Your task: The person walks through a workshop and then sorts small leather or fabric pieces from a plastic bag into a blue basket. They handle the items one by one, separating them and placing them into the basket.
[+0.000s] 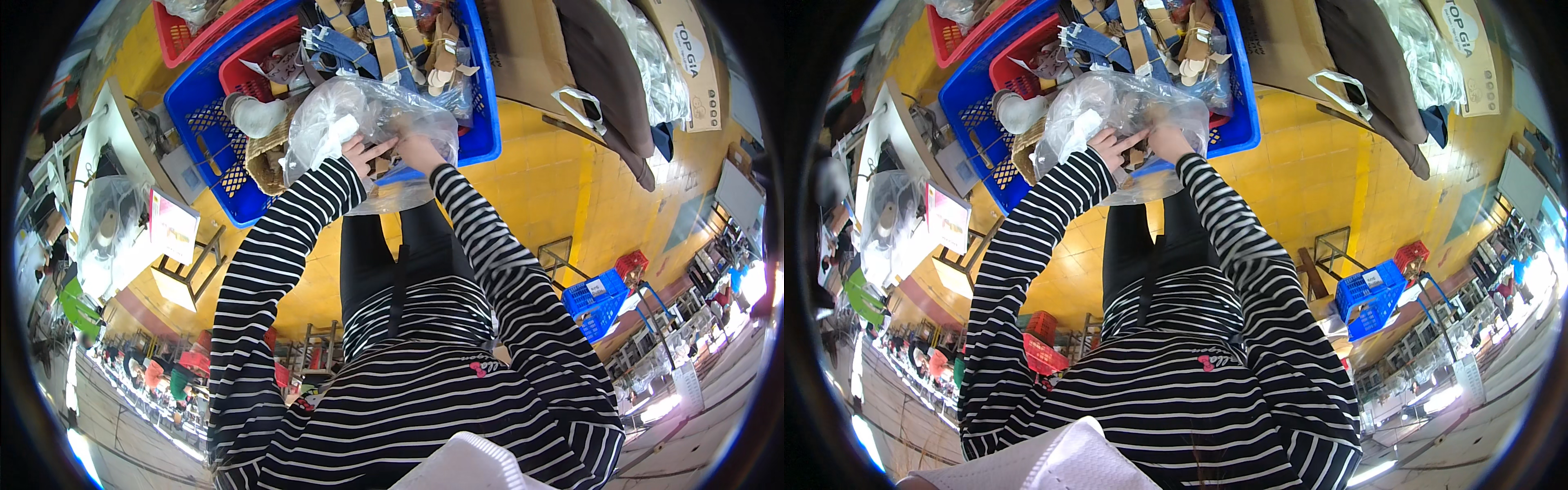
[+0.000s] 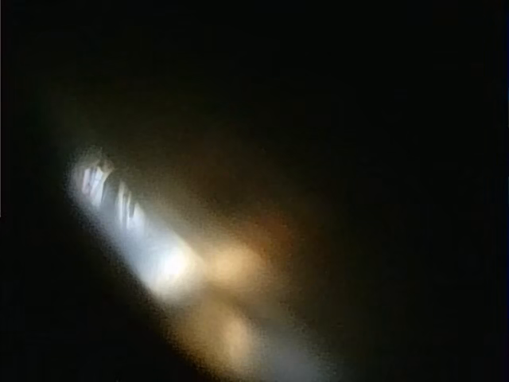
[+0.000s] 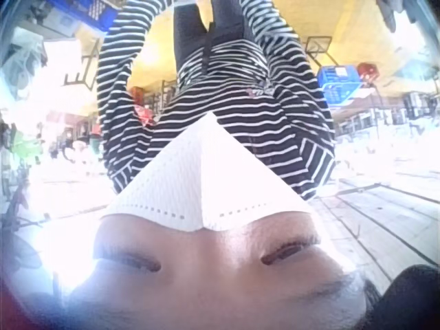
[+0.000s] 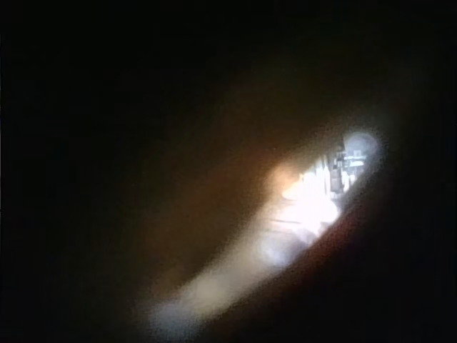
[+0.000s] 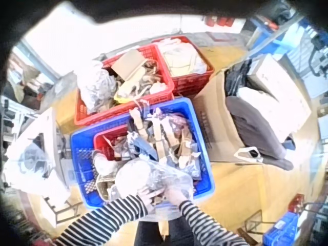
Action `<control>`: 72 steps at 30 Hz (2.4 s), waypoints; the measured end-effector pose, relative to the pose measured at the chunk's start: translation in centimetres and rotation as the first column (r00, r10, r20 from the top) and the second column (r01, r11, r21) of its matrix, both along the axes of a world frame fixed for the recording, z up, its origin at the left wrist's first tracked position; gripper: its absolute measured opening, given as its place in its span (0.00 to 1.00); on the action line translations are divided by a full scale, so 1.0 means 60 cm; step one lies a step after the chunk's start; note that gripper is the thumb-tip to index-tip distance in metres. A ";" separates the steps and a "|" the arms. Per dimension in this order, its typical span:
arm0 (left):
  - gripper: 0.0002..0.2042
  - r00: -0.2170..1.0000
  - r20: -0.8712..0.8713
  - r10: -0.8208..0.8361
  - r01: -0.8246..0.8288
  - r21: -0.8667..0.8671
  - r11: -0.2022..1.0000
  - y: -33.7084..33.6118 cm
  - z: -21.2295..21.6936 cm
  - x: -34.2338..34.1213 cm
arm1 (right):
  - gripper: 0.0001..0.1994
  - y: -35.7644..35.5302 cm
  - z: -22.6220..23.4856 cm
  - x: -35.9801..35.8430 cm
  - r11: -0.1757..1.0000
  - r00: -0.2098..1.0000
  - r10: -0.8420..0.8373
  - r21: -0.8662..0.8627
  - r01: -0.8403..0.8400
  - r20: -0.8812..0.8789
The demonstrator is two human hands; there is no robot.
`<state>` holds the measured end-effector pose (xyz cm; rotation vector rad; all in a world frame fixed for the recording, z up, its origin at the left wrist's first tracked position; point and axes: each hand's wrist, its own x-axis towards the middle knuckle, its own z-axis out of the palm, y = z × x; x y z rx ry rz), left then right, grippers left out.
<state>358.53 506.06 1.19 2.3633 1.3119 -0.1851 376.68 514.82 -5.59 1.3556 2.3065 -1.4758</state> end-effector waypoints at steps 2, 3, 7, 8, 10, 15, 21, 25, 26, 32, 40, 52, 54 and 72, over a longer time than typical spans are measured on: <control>0.08 0.999 0.032 -0.042 0.038 0.110 0.993 -0.011 -0.022 -0.011 | 0.13 0.016 -0.047 -0.002 0.995 0.992 0.079 0.055 -0.085 0.102; 0.08 0.998 0.049 -0.030 0.026 0.091 0.995 -0.016 -0.028 -0.015 | 0.14 0.031 -0.065 0.007 0.992 0.961 0.129 -0.019 -0.128 0.246; 0.08 0.989 0.145 -0.023 -0.009 0.211 0.977 -0.065 -0.077 -0.066 | 0.19 0.085 -0.064 0.013 0.938 0.858 0.323 -0.253 -0.236 0.399; 0.08 0.990 0.121 -0.068 0.051 0.141 0.989 -0.071 -0.081 -0.074 | 0.19 0.097 -0.060 0.011 0.930 0.866 0.335 -0.280 -0.239 0.372; 0.07 0.987 0.093 -0.132 0.139 -0.078 0.987 -0.044 -0.065 -0.075 | 0.21 0.120 -0.057 0.019 0.925 0.882 0.328 -0.305 -0.227 0.338; 0.10 0.994 -0.008 -0.109 0.106 -0.193 0.976 0.018 -0.016 -0.034 | 0.24 0.123 -0.060 0.026 0.930 0.931 0.261 -0.326 -0.172 0.255; 0.09 0.999 -0.018 -0.038 0.035 -0.150 0.988 0.015 -0.022 -0.036 | 0.28 0.036 -0.032 -0.032 0.952 0.984 0.175 -0.259 -0.164 0.021; 0.09 0.992 0.102 0.069 -0.052 -0.157 0.986 -0.009 -0.051 -0.048 | 0.34 -0.032 0.015 -0.046 0.975 0.974 0.205 -0.070 -0.212 -0.097; 0.09 0.996 0.075 0.048 -0.039 -0.121 0.992 -0.018 -0.053 -0.049 | 0.35 -0.042 0.026 -0.040 0.968 0.969 0.236 -0.064 -0.241 -0.070; 0.08 1.000 0.010 -0.013 0.015 -0.284 0.959 0.003 -0.011 -0.048 | 0.37 -0.064 0.078 -0.015 0.953 0.953 0.302 -0.011 -0.302 0.016; 0.14 0.984 -0.018 0.177 -0.172 -0.338 0.925 0.017 0.029 -0.030 | 0.32 -0.071 0.087 -0.012 0.935 0.957 0.290 -0.218 -0.281 0.007; 0.13 0.991 -0.132 -0.028 -0.029 -0.411 0.911 -0.024 0.009 -0.054 | 0.18 -0.016 0.084 0.044 0.076 0.521 -0.806 -0.824 0.562 0.281; 0.13 0.992 -0.124 -0.016 -0.035 -0.402 0.915 -0.023 0.010 -0.051 | 0.19 0.002 0.115 0.035 0.092 0.570 -0.781 -0.856 0.509 0.255; 0.12 0.974 -0.107 0.202 -0.228 -0.422 0.877 -0.023 0.002 -0.033 | 0.30 -0.013 0.195 0.039 0.848 0.797 -0.475 -0.439 0.299 -0.374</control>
